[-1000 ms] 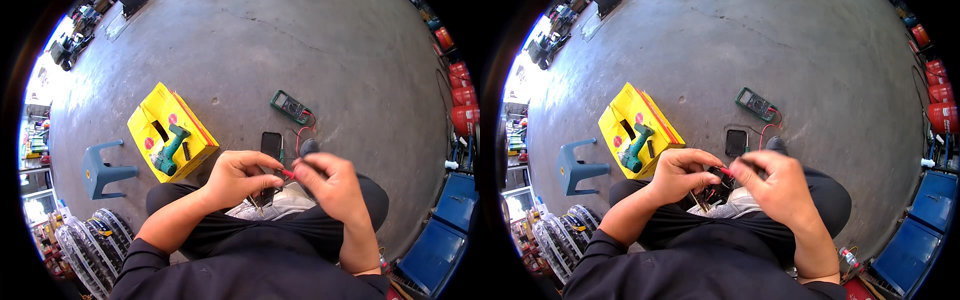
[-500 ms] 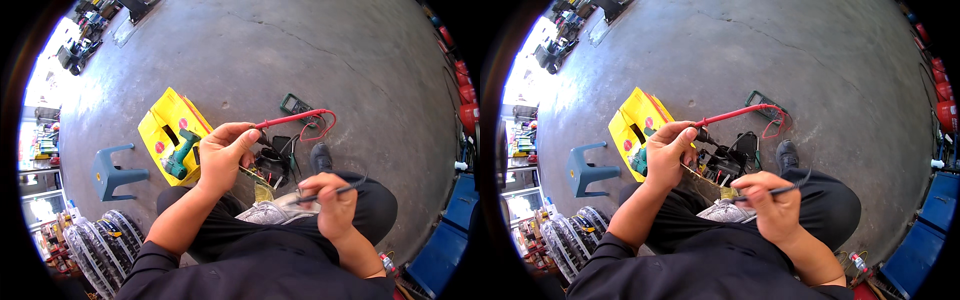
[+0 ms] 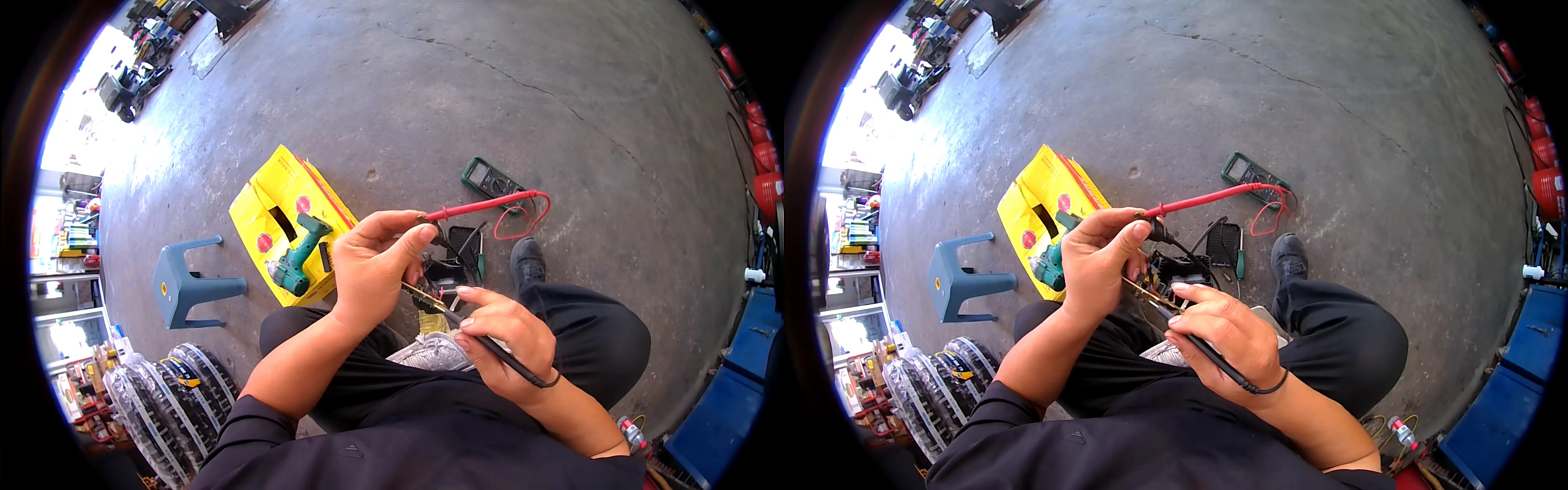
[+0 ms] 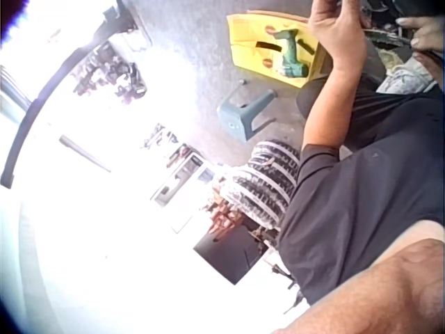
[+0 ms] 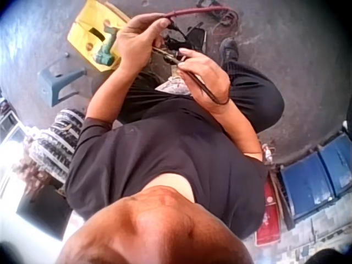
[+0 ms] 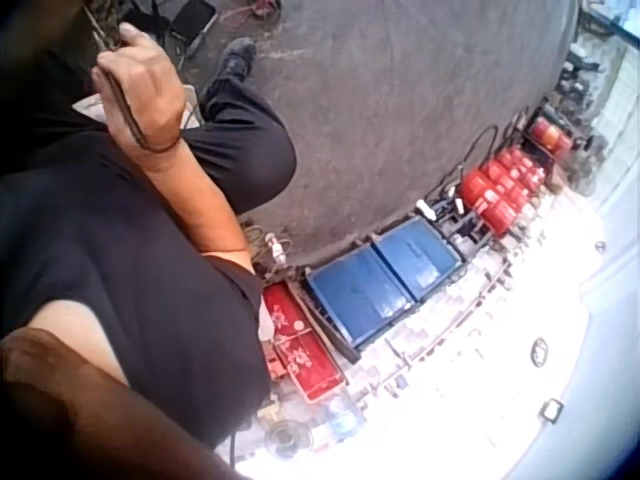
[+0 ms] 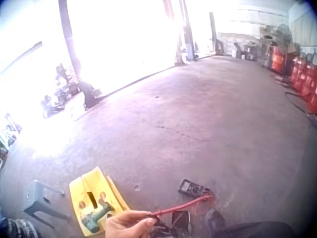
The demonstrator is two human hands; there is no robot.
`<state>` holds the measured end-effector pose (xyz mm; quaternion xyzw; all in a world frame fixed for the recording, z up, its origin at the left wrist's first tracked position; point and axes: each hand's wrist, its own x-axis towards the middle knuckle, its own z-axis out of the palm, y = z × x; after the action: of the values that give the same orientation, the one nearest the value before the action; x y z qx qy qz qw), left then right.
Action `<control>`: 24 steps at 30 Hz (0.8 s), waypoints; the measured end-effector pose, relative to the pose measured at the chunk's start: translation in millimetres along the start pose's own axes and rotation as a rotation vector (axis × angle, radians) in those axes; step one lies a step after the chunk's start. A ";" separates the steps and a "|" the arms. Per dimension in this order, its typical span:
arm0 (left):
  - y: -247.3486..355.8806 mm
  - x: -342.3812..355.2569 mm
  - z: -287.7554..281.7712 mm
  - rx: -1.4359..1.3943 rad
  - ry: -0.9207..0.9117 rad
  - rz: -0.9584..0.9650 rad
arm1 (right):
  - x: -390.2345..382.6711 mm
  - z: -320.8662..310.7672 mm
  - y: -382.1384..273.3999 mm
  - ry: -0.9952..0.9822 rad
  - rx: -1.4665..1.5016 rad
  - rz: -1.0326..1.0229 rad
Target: The person disassembles a black electronic casing to expose a circuit board, then uses the probes of a multimeter to touch different contact points on the board and its connected wiring.
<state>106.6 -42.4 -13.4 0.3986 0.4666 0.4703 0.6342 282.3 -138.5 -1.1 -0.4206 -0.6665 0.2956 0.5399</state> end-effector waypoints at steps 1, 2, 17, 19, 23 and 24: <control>0.0 -0.7 0.7 0.011 0.005 -0.003 | 1.1 0.8 0.4 -0.002 -0.045 -0.030; -0.3 -1.1 1.2 0.012 0.003 -0.001 | 2.2 2.2 0.8 -0.002 -0.053 -0.050; -0.6 -3.9 4.9 0.006 0.015 0.007 | 1.2 9.9 2.9 -0.010 -0.165 -0.124; 0.2 -5.1 5.2 0.017 0.026 -0.002 | 1.2 9.8 0.7 -0.009 -0.164 -0.112; -1.1 -5.9 4.7 0.026 0.027 0.032 | 1.7 9.0 -0.5 -0.002 -0.185 -0.112; -0.2 -5.7 5.4 0.032 0.029 0.030 | 1.4 8.8 -0.3 -0.001 -0.190 -0.104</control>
<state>111.2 -48.3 -11.0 0.4088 0.4770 0.4779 0.6140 273.6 -136.8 -2.3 -0.4344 -0.7127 0.2030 0.5119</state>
